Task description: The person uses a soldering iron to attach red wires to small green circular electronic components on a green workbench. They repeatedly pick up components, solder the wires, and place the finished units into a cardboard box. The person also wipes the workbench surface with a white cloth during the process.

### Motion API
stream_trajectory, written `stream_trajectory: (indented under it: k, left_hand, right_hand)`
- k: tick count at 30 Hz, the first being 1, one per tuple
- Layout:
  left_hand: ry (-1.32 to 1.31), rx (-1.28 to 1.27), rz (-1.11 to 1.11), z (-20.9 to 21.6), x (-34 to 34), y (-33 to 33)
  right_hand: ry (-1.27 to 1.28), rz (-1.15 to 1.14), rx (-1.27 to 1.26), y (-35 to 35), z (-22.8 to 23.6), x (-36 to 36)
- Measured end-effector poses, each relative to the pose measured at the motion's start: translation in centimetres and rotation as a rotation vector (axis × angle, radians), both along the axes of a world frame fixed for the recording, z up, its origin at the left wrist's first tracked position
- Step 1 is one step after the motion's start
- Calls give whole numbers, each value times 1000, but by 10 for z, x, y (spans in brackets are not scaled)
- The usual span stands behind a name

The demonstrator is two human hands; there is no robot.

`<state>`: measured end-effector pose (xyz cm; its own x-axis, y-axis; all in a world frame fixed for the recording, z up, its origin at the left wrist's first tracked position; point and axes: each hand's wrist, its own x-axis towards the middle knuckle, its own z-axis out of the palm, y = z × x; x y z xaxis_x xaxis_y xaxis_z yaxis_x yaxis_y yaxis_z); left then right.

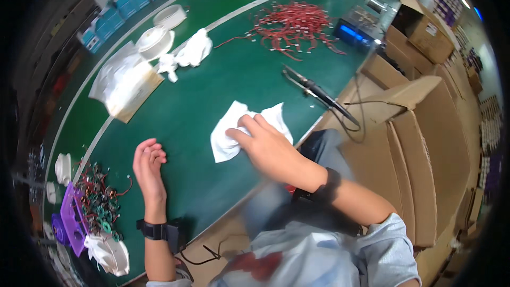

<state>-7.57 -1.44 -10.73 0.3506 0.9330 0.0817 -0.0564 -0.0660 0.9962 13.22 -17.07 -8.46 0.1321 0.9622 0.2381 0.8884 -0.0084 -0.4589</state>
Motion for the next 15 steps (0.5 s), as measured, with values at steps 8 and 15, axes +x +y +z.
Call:
stream_trajectory:
  k: [8,15]
  left_hand:
    - [-60,-30,21,1,-1,0]
    - [265,96,30,18,8,-15]
  right_hand:
    - [903,-488,370,-162,84,61]
    - [66,-1339,617,-369,45,155]
